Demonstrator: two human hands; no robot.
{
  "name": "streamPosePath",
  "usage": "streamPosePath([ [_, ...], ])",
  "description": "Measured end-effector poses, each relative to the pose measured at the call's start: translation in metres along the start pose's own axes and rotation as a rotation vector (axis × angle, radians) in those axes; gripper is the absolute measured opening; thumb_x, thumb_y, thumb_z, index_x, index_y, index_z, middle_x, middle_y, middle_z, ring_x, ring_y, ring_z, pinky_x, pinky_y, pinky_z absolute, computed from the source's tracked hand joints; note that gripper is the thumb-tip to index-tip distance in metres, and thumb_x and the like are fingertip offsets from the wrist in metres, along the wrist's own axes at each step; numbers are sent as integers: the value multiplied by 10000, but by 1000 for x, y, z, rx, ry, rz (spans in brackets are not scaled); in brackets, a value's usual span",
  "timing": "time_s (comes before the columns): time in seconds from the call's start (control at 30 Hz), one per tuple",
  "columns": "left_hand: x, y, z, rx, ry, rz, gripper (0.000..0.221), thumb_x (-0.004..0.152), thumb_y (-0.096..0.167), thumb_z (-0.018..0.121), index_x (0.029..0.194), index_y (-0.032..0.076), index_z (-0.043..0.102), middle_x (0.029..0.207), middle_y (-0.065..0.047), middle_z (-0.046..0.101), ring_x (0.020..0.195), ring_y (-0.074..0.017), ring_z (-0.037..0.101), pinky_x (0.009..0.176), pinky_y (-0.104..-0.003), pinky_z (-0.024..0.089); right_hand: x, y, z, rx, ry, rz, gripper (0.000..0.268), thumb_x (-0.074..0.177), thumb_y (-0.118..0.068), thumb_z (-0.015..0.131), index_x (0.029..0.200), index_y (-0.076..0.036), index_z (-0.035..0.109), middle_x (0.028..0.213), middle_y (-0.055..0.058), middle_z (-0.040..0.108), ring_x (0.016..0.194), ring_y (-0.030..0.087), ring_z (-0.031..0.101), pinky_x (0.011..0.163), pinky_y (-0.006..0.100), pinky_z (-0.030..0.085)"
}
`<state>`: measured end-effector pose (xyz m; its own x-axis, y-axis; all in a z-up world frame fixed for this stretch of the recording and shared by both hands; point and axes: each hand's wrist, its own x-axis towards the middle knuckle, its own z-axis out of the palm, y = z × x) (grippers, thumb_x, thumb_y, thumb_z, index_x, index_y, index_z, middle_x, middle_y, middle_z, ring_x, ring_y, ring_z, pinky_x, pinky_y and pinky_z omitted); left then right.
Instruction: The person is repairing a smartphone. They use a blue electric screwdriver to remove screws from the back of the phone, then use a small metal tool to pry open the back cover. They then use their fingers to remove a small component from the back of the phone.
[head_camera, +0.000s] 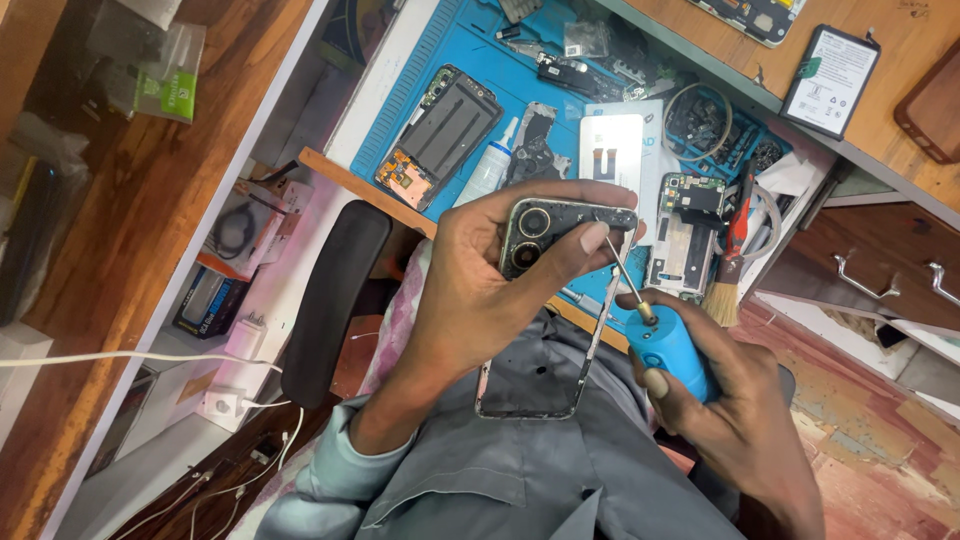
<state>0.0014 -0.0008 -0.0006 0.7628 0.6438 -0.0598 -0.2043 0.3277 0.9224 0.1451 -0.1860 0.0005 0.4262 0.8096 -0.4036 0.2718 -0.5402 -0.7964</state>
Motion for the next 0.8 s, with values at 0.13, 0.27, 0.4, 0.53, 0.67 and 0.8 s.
streamPosePath([
  [0.13, 0, -2, 2, -31, 8, 5, 255, 1053, 95, 675, 1254, -58, 706, 1121, -102, 758, 1023, -107, 731, 942, -262, 631, -1, 1, 2, 102, -30, -9, 514, 838, -84, 648, 1352, -78, 638, 657, 21, 645, 474, 95, 614, 444, 272, 518],
  [0.27, -2, -6, 7, 11, 53, 59, 251, 1064, 97, 688, 1262, -55, 710, 1093, -112, 775, 1047, -101, 730, 962, -248, 615, -2, 6, 8, 247, -62, 16, 483, 869, -107, 635, 1348, -50, 621, 663, 40, 629, 443, 109, 561, 415, 281, 469],
  [0.4, -5, -12, 12, -24, 114, 80, 248, 1049, 83, 701, 1251, -61, 706, 1133, -118, 763, 1028, -93, 714, 946, -238, 604, -1, 11, 14, 304, -67, 0, 501, 901, -177, 631, 1376, -30, 572, 702, 46, 653, 471, 105, 597, 410, 278, 501],
  [0.53, -6, -15, 13, -76, 128, 80, 248, 1034, 77, 699, 1244, -55, 695, 1152, -110, 764, 1043, -93, 728, 956, -241, 617, -3, 14, 15, 276, -60, -1, 497, 924, -231, 623, 1376, -26, 589, 657, 51, 647, 450, 108, 582, 411, 276, 481],
  [0.67, -5, -15, 12, -32, 165, 80, 259, 1021, 70, 725, 1243, -63, 711, 1105, -114, 774, 987, -93, 717, 901, -226, 603, -2, 18, 18, 328, -69, -24, 516, 934, -253, 620, 1391, -20, 568, 702, 48, 647, 476, 102, 591, 419, 272, 489],
  [0.8, -8, -13, 10, 26, 224, 79, 265, 986, 75, 736, 1211, -63, 717, 1076, -113, 780, 963, -96, 726, 867, -218, 604, -2, 24, 19, 327, -63, 6, 528, 914, -198, 631, 1411, -27, 576, 721, 70, 654, 500, 111, 582, 447, 276, 489],
])
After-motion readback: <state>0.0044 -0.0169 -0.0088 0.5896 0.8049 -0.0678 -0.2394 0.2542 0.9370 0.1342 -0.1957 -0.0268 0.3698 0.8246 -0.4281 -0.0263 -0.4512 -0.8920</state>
